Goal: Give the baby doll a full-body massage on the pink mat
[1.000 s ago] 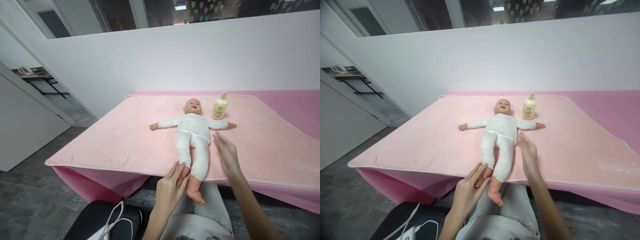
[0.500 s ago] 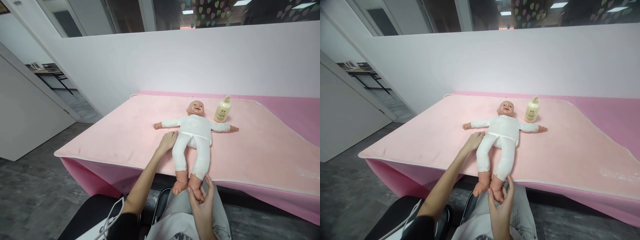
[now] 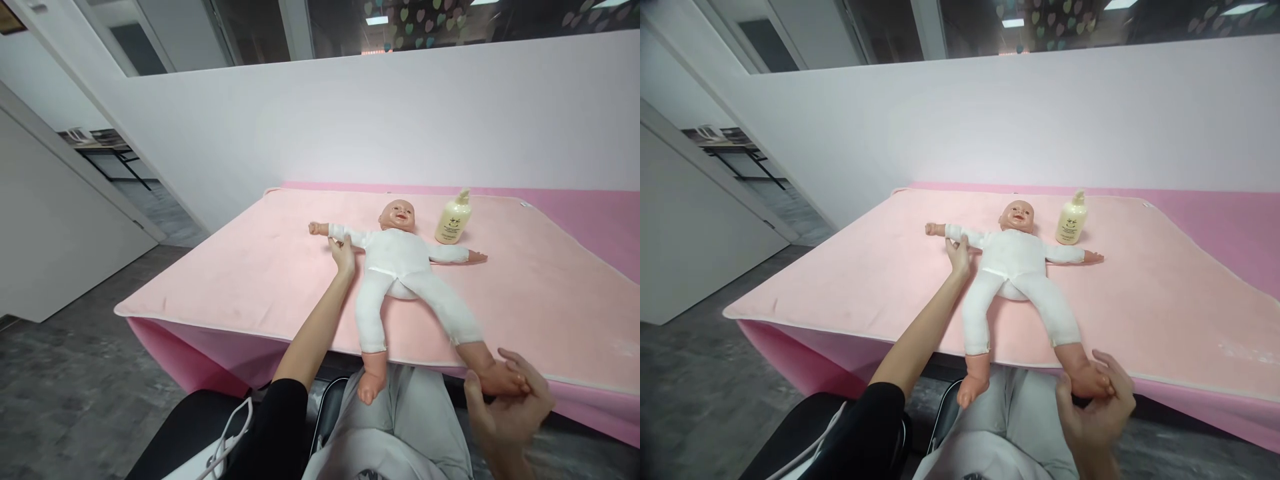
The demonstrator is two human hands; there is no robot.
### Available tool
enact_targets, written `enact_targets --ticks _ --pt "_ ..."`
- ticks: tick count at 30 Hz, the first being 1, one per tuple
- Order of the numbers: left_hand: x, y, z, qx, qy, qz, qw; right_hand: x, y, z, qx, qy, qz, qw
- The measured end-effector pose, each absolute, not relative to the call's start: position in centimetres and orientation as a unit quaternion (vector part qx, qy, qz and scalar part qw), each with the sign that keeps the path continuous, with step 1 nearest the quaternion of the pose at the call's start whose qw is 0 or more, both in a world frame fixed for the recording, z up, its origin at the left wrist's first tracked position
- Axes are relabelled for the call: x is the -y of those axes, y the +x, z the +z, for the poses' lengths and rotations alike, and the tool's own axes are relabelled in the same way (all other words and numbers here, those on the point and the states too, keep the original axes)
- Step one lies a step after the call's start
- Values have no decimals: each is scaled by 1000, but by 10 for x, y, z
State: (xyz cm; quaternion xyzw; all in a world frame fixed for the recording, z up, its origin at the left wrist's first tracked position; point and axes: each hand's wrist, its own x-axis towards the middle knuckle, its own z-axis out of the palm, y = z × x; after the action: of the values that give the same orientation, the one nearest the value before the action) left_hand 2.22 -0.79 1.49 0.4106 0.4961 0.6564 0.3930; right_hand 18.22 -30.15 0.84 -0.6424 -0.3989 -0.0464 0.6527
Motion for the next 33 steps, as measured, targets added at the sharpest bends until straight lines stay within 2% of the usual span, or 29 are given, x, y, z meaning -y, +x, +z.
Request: enact_targets --ticks 3,6,8,10,12,15,20,23,25,28,31,33 --pt "18 23 19 -497 584 588 257 274 186 47 427 -615 -128 651" --pt "24 26 24 -491 755 418 121 232 188 72 440 -575 -112 680" --pt "26 28 27 -479 818 314 52 200 186 75 473 -599 -89 640" --pt "28 29 30 -485 834 263 14 174 185 72 514 -634 -53 575" --pt "30 29 31 -495 832 249 5 165 183 71 519 -655 -38 548" --pt "31 26 30 -517 810 273 50 189 182 72 498 -649 -82 569" --pt "23 16 22 -599 637 418 247 268 168 43 467 -558 -231 646" --pt "21 10 18 -599 575 464 309 284 166 24 487 -534 -242 647" --pt "24 9 18 -586 601 467 279 273 171 29 474 -526 -256 658" --pt "28 13 20 -574 698 399 154 226 183 53 487 -514 -269 653" --pt "30 17 21 -541 795 271 21 167 186 69 523 -564 -194 608" --pt "30 18 20 -523 822 225 -28 137 183 71 550 -595 -140 569"
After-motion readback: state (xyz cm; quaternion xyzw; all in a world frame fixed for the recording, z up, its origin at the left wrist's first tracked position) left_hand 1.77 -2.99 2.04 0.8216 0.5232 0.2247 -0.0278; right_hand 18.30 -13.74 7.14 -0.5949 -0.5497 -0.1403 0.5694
